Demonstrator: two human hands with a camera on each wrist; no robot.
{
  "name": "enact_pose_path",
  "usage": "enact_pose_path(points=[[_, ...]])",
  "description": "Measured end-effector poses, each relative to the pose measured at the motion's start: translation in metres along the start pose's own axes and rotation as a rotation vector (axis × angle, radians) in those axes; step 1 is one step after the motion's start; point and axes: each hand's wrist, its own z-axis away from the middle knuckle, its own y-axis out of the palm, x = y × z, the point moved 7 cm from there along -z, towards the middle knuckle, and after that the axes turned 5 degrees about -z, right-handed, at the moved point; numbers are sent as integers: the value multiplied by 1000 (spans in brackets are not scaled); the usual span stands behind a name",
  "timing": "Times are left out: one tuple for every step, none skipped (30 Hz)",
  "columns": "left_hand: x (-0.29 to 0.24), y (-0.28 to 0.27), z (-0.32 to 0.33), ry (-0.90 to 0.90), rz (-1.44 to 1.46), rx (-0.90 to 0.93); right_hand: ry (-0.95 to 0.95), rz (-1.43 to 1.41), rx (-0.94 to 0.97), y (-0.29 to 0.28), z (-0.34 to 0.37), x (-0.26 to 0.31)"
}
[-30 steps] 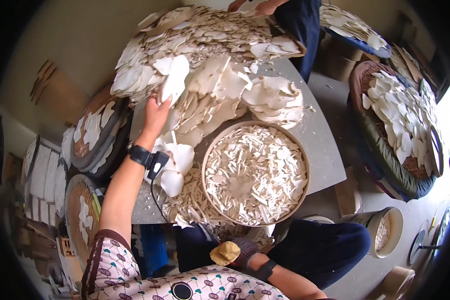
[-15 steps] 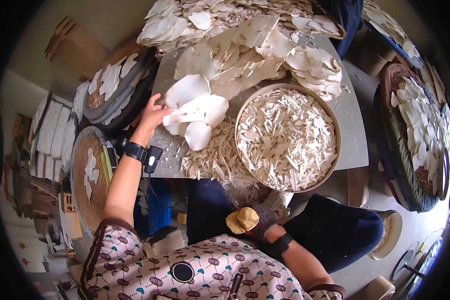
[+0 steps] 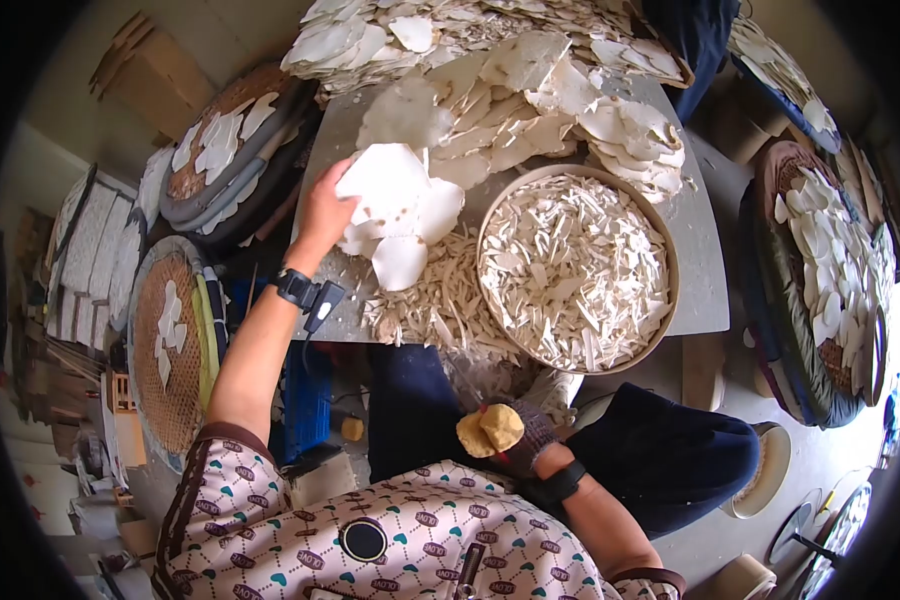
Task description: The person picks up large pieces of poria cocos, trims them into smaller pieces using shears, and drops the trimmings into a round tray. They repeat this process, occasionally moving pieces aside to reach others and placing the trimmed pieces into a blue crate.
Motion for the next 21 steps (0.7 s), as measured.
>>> enact_pose_path(points=[[7,-4,1,-87,122,46,-33,7,-5,2,1,-4],[15,-7,5,-176,243,92,-65,12,-8,5,2,-4],[18,-10,9,-208,384,169,-59,14,3,7,3,-7],[22,-10,19,-332,636,235,-53,17,16,9,4,-8],[24,-13,27,-374,799,277,-48,20,29,10,3,-10],[23,-17,34,-416,962,316,-44,4,35,12,3,-12],[22,-22,42,-449,1019,329,-40,-12,42,14,3,-14],[14,-32,50,-481,1075,341,-37,-29,48,15,2,-15],[9,-37,58,-515,1131,353,36,-8,81,17,1,-17],[8,-41,66,-513,1151,359,34,-64,71,17,0,-18],[8,-44,72,-509,1171,363,32,-118,60,16,0,-18],[7,-47,80,-506,1192,366,31,-171,51,15,-1,-18],[5,-51,88,-480,1205,337,22,-196,60,14,-1,-16],[1,-55,96,-454,1217,306,16,-172,51,12,-1,-13],[-4,-59,105,-426,1228,275,9,-148,43,10,-1,-11],[-7,-69,112,-349,1102,179,1,-123,35,9,-2,-9],[-13,-80,121,-275,972,87,-2,-86,41,9,-3,-7],[-17,-92,132,-205,839,-3,-6,-49,50,9,-3,-5],[-17,-106,145,-92,492,-30,-11,-11,61,10,-4,-4],[-31,-121,152,73,260,-162,-32,29,73,11,-4,-1],[-35,-127,161,120,171,-184,-53,68,84,11,-4,2]])
